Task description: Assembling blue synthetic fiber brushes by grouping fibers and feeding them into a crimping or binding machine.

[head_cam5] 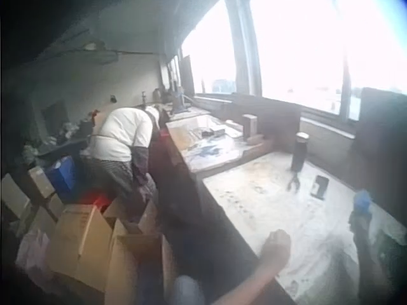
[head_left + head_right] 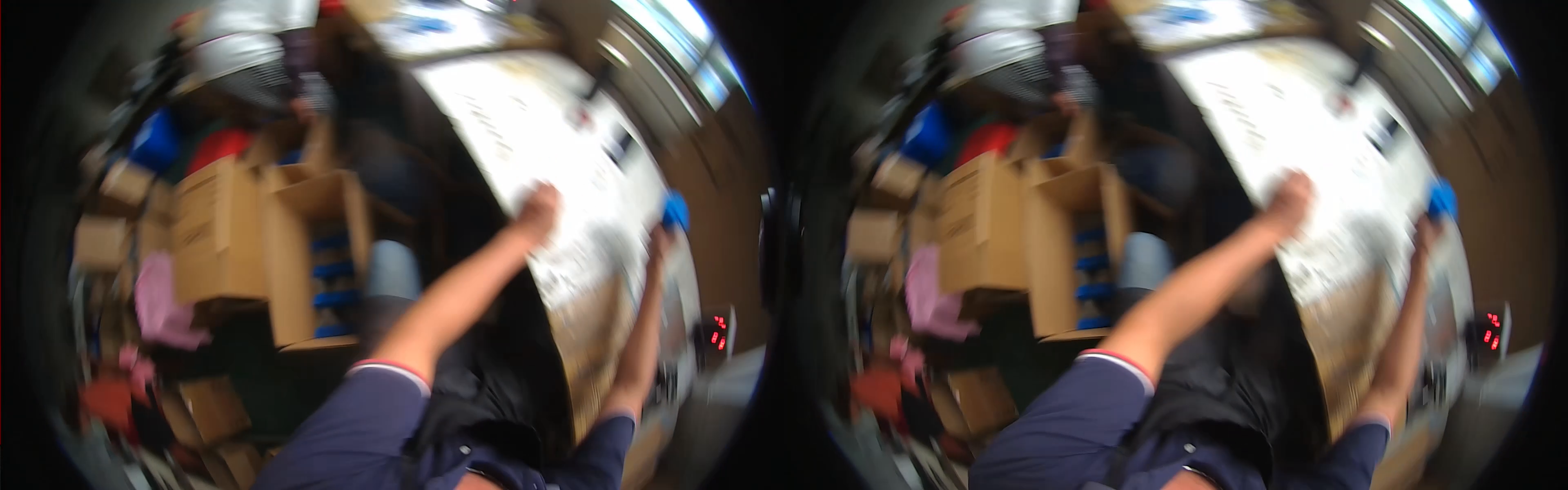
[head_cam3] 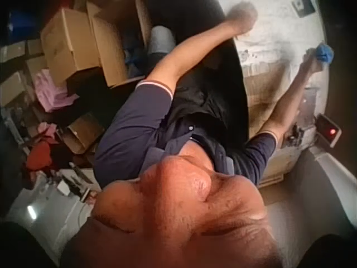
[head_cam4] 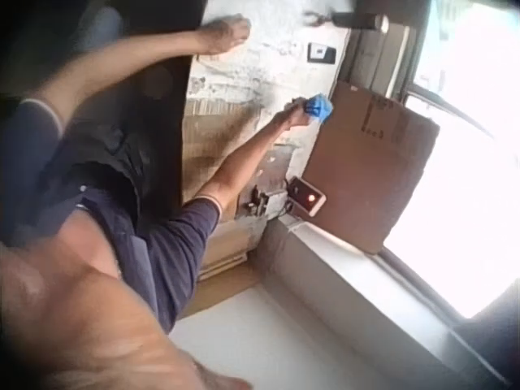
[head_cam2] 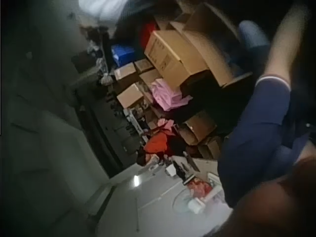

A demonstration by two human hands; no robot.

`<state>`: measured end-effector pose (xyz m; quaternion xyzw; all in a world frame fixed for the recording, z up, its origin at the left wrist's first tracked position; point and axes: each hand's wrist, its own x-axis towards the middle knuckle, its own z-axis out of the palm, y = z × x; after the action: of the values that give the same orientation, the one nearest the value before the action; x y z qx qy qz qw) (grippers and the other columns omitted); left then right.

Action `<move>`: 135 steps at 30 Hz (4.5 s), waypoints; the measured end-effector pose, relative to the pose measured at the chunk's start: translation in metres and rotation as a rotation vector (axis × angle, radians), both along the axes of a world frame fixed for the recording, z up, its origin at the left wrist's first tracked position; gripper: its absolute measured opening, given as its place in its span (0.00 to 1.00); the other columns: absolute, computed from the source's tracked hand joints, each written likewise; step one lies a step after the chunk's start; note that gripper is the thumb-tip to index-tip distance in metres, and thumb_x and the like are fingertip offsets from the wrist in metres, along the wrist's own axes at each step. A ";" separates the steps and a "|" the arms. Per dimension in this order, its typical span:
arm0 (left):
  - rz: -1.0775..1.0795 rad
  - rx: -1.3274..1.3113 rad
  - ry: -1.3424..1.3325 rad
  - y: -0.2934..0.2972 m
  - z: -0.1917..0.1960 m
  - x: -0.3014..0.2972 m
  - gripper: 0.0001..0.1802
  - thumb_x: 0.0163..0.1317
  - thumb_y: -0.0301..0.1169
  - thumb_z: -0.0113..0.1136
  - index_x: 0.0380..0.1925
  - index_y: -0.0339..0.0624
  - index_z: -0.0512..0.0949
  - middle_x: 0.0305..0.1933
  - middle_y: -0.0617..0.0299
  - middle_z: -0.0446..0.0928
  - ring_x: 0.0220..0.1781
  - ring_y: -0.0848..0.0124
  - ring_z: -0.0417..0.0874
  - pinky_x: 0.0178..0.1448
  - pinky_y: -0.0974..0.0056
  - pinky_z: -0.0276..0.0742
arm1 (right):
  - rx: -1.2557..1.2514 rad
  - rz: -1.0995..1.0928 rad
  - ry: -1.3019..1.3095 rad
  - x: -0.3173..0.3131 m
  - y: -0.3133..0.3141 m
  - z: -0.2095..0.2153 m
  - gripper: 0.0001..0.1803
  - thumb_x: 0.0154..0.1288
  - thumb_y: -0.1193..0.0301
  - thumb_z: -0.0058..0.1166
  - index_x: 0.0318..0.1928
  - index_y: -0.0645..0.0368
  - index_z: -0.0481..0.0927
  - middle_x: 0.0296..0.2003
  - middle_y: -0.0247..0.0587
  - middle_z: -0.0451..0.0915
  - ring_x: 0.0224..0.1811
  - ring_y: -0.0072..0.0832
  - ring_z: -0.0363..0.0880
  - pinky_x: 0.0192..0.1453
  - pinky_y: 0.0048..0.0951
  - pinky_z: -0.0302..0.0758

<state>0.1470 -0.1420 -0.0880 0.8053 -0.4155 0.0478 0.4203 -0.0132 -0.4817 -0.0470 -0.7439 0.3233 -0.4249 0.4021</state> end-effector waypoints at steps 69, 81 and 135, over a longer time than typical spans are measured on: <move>-0.377 1.120 0.212 0.246 -0.124 -0.144 0.17 0.49 0.31 0.67 0.41 0.43 0.87 0.48 0.52 0.86 0.54 0.57 0.86 0.51 0.54 0.82 | 0.235 0.190 -0.411 -0.021 0.122 -0.049 0.09 0.56 0.75 0.60 0.39 0.60 0.80 0.28 0.39 0.78 0.26 0.28 0.74 0.29 0.29 0.71; -0.182 0.937 0.139 0.254 -0.154 -0.164 0.10 0.49 0.32 0.71 0.33 0.45 0.90 0.38 0.55 0.89 0.44 0.58 0.90 0.46 0.53 0.84 | 0.276 0.130 -0.699 -0.014 0.134 -0.051 0.03 0.58 0.75 0.58 0.30 0.58 0.76 0.22 0.41 0.76 0.19 0.30 0.73 0.21 0.30 0.74; -0.388 0.873 0.181 0.242 -0.045 -0.178 0.19 0.65 0.32 0.60 0.55 0.40 0.79 0.52 0.46 0.84 0.57 0.50 0.83 0.61 0.51 0.77 | 0.315 -0.130 -0.603 -0.231 0.160 0.002 0.06 0.52 0.85 0.65 0.31 0.68 0.82 0.27 0.45 0.85 0.25 0.35 0.86 0.30 0.32 0.86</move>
<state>-0.0306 0.0999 -0.1333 0.8151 -0.5007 -0.2806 0.0788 -0.2443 -0.3222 -0.0449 -0.4915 0.2982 -0.5951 0.5615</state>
